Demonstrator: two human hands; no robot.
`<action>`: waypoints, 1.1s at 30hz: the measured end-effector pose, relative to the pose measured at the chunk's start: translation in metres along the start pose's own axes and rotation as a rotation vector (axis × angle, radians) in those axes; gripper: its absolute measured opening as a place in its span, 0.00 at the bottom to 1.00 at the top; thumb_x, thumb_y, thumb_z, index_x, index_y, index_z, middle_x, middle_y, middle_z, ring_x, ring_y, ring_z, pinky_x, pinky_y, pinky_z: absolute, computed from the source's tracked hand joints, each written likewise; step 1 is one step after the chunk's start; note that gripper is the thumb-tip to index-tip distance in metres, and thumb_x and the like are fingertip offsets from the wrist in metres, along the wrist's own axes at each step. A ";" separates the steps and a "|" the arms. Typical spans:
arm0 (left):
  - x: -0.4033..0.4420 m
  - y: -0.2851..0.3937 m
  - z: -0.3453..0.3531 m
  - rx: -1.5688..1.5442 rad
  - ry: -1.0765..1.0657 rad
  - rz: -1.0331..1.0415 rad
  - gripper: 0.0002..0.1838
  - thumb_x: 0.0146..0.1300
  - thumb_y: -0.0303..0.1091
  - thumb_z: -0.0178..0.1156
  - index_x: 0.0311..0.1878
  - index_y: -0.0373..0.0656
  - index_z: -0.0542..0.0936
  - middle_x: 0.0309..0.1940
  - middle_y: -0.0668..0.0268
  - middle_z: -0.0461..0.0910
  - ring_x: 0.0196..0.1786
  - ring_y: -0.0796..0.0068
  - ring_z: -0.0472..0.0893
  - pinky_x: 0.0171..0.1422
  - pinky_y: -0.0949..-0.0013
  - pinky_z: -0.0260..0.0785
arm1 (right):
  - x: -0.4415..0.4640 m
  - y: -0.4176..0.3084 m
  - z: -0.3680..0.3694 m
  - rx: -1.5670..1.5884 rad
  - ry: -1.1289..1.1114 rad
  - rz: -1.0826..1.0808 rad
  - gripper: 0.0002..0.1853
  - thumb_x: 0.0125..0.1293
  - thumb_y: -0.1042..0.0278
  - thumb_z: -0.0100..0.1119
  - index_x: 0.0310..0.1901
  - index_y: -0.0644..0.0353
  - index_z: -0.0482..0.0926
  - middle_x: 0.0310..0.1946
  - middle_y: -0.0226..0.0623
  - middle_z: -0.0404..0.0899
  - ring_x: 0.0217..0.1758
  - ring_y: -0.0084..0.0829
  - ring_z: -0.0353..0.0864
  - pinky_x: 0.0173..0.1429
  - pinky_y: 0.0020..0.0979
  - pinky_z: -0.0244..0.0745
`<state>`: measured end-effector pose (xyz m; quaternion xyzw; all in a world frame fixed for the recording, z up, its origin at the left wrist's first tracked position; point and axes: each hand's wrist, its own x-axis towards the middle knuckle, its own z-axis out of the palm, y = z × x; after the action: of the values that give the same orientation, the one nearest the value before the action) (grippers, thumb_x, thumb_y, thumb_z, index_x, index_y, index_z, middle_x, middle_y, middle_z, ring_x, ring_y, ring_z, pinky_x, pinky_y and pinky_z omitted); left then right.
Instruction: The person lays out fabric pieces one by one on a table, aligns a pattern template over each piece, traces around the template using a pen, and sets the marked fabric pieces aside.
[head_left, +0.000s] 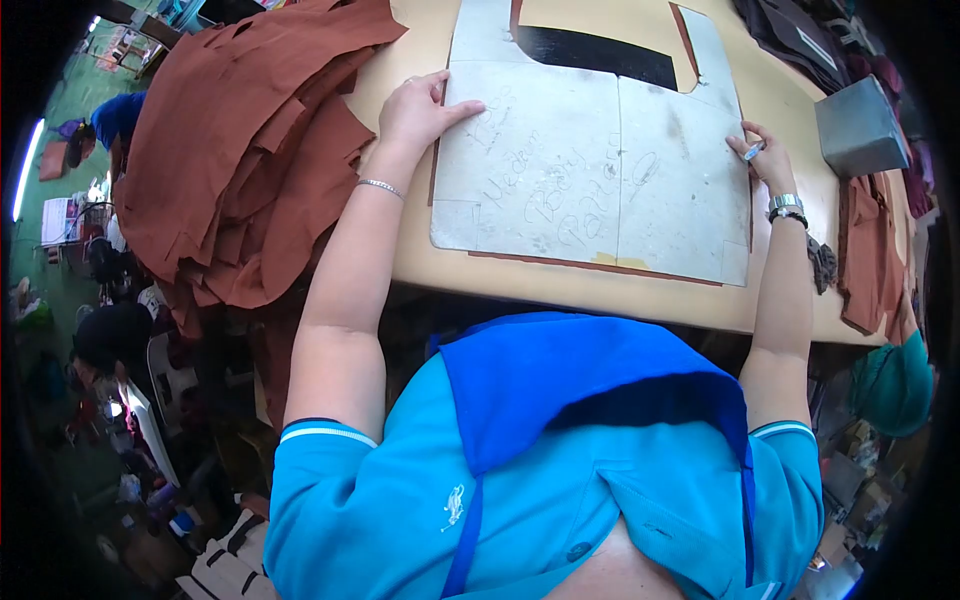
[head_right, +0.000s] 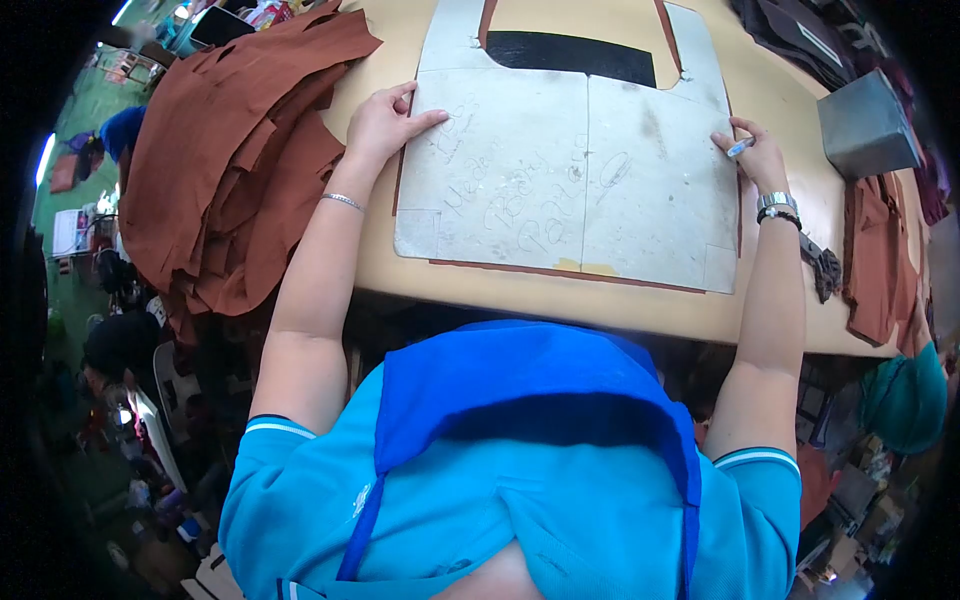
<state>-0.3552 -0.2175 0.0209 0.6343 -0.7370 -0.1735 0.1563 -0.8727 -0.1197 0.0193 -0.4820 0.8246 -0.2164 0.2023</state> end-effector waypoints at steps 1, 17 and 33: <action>-0.001 0.002 -0.001 0.002 -0.003 -0.004 0.46 0.39 0.67 0.74 0.59 0.46 0.81 0.34 0.66 0.81 0.36 0.70 0.82 0.42 0.65 0.75 | -0.001 -0.002 0.000 -0.005 -0.014 0.010 0.36 0.49 0.44 0.78 0.59 0.51 0.80 0.25 0.31 0.77 0.24 0.24 0.75 0.30 0.27 0.72; 0.011 -0.017 0.014 -0.078 0.044 0.065 0.43 0.45 0.55 0.77 0.61 0.36 0.78 0.29 0.70 0.74 0.32 0.75 0.74 0.41 0.68 0.71 | -0.110 0.117 -0.078 -0.067 0.070 -0.079 0.29 0.54 0.72 0.63 0.61 0.50 0.76 0.54 0.41 0.81 0.55 0.38 0.81 0.58 0.33 0.75; 0.007 -0.004 -0.004 -0.080 0.003 0.012 0.43 0.50 0.61 0.70 0.64 0.40 0.75 0.35 0.63 0.80 0.40 0.69 0.82 0.45 0.68 0.75 | -0.081 0.130 -0.080 0.179 0.265 -0.062 0.30 0.65 0.54 0.67 0.65 0.57 0.72 0.61 0.47 0.75 0.68 0.34 0.71 0.69 0.32 0.66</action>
<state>-0.3508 -0.2250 0.0222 0.6234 -0.7330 -0.2011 0.1836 -0.9707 0.0223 0.0235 -0.4547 0.8060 -0.3570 0.1272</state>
